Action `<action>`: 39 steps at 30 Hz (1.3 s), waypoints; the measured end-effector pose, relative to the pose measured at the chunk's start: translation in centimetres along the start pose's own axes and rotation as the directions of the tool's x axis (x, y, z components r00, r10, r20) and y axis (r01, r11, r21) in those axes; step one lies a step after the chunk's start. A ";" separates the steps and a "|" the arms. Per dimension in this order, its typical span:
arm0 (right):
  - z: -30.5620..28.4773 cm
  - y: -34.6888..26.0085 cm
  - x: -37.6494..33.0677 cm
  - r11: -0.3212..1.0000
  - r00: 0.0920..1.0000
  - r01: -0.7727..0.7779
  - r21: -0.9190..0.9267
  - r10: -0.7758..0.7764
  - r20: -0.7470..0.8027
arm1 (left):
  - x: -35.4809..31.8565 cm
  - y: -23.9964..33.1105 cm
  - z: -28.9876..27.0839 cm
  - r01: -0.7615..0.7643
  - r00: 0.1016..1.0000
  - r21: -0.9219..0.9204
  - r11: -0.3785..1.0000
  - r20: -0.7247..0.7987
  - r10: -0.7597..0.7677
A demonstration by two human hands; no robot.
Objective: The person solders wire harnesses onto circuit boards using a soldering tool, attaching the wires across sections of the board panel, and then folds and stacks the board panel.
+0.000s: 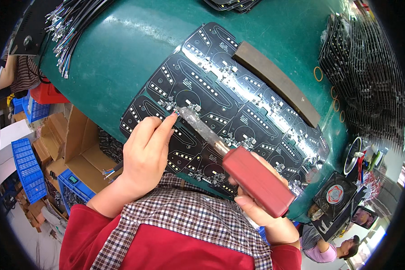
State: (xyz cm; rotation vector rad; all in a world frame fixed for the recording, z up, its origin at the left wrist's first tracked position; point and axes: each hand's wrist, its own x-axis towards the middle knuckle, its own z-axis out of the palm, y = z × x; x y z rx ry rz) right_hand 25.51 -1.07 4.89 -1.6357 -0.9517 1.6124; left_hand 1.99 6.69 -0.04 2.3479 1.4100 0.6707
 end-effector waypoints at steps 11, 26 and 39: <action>-1.3 1.9 -1.4 0.920 0.992 0.128 -0.371 -0.121 0.041 | -0.2 -0.3 0.0 -0.013 1.000 0.024 1.000 -0.013 0.014; -0.1 1.1 -1.6 0.845 0.977 0.189 -0.501 -0.212 0.011 | -0.3 0.1 0.2 -0.072 0.996 0.147 0.987 -0.048 0.080; -0.6 0.9 -2.6 0.841 0.988 0.151 -0.520 -0.151 0.043 | -0.5 0.1 0.3 0.036 0.998 -0.066 0.997 -0.040 -0.038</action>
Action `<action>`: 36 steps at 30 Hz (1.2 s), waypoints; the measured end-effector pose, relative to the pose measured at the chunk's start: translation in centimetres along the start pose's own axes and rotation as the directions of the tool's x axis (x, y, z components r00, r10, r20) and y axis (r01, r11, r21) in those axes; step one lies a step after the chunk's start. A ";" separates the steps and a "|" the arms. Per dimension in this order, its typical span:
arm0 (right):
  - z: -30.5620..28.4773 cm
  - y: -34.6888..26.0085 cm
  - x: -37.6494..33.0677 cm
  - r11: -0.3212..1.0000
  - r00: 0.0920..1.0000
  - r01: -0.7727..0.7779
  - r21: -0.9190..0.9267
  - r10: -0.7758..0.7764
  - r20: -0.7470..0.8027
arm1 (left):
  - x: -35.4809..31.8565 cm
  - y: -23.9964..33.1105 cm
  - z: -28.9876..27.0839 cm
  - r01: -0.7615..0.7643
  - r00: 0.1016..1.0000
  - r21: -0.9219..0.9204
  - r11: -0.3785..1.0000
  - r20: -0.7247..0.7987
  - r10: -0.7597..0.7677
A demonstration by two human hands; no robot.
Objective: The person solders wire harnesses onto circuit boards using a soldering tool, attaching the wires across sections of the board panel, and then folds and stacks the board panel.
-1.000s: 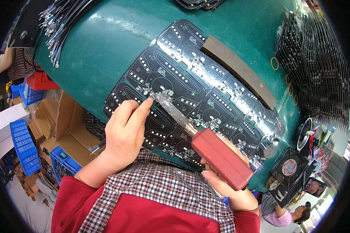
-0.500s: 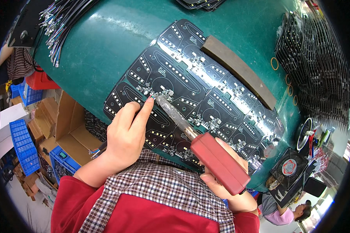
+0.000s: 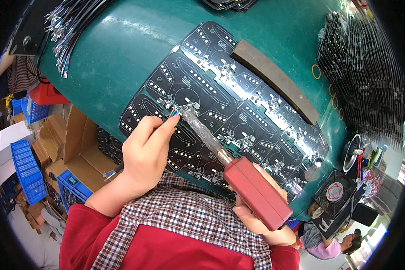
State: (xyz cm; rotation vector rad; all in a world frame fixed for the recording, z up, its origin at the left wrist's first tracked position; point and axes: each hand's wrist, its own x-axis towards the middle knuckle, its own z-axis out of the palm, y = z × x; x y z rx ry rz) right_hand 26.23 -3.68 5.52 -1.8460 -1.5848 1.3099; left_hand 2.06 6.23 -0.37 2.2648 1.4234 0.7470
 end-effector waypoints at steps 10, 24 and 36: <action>0.7 0.0 0.1 0.983 0.996 -0.091 0.159 0.092 0.005 | 0.2 0.3 0.2 -0.050 0.999 0.051 0.997 0.000 0.050; 0.5 -0.9 -0.1 0.992 0.999 0.030 -0.124 -0.025 0.041 | 0.0 0.0 0.1 -0.072 0.997 0.069 0.995 0.007 0.072; 1.0 -1.0 -0.5 1.000 1.000 -0.024 -0.017 0.024 0.001 | 0.4 0.6 0.0 -0.144 0.989 0.233 0.962 -0.008 0.150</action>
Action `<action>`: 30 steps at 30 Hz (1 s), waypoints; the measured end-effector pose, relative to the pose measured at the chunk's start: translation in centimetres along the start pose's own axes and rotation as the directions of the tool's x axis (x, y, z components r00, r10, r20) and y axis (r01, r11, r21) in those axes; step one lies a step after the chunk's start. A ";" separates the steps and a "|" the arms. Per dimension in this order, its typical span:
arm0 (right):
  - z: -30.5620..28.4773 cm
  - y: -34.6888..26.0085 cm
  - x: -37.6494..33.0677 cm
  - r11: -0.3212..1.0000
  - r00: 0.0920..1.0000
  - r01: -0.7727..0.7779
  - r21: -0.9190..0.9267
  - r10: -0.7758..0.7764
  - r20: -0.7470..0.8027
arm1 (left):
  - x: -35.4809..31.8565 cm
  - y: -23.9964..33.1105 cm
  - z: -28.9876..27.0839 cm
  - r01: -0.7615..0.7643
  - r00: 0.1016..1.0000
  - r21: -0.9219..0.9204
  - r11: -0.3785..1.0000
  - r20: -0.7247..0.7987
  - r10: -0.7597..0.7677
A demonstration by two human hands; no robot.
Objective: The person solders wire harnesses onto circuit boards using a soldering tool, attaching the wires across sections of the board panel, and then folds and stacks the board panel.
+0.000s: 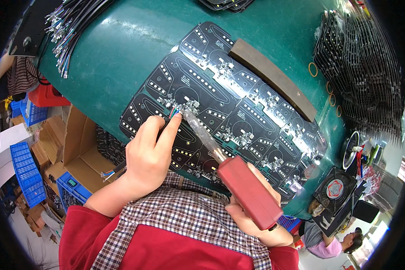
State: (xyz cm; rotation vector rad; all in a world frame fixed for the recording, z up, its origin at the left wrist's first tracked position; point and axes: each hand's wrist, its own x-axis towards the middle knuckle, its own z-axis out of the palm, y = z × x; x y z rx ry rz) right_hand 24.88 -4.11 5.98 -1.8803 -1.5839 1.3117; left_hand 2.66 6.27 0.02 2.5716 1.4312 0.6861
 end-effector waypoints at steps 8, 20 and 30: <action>-0.1 -2.5 0.4 0.891 0.989 -0.144 0.431 0.142 0.038 | -0.1 0.0 0.0 0.009 1.000 -0.025 1.000 0.021 -0.009; 0.4 -0.8 0.8 0.748 0.972 -0.234 0.622 0.203 0.121 | 0.3 0.0 -0.7 0.036 0.998 -0.039 0.999 0.062 -0.034; 0.5 0.0 0.8 0.902 0.985 -0.171 0.396 0.162 0.055 | 0.2 -0.2 -0.7 0.064 0.994 -0.123 0.990 0.097 -0.052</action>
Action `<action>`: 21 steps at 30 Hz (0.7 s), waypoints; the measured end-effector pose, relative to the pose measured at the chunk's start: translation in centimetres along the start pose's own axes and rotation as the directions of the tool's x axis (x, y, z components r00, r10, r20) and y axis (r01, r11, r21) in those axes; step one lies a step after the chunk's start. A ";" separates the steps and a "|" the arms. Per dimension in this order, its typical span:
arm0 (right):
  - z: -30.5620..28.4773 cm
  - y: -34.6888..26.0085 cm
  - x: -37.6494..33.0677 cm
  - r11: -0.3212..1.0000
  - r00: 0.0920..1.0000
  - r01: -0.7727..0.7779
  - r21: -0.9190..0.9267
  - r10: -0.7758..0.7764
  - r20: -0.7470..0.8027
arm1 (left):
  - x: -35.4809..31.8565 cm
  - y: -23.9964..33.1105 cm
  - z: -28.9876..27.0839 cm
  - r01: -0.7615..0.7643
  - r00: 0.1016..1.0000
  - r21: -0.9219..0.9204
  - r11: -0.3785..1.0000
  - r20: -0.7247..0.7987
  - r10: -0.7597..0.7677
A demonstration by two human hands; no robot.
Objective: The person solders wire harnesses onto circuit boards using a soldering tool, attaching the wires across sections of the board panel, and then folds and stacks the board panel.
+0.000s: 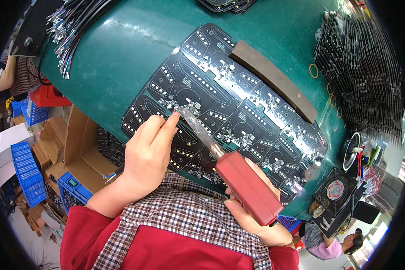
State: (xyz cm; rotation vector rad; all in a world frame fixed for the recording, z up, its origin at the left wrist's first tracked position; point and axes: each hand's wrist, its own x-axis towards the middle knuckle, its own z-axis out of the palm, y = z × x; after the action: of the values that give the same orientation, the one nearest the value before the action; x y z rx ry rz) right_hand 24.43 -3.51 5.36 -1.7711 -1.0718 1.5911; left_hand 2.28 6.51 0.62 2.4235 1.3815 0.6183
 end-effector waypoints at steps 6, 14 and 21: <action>-0.2 0.6 0.0 0.974 0.979 0.200 -0.109 -0.204 -0.030 | -0.1 0.1 -0.1 0.011 1.000 -0.051 0.999 0.011 -0.011; 0.1 0.0 0.3 0.970 0.990 0.126 -0.207 -0.136 -0.033 | 0.1 0.1 -0.2 0.023 0.998 -0.037 0.999 0.060 -0.021; -0.2 -3.0 -0.9 0.923 0.942 0.212 0.320 -0.106 -0.319 | 0.3 0.2 -1.2 0.053 0.994 -0.005 0.999 0.099 -0.052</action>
State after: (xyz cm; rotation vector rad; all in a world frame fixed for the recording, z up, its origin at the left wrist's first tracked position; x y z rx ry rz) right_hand 24.00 -2.62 8.36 -1.5707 -0.7184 1.2720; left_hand 1.96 6.71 1.84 2.3693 1.3953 0.4832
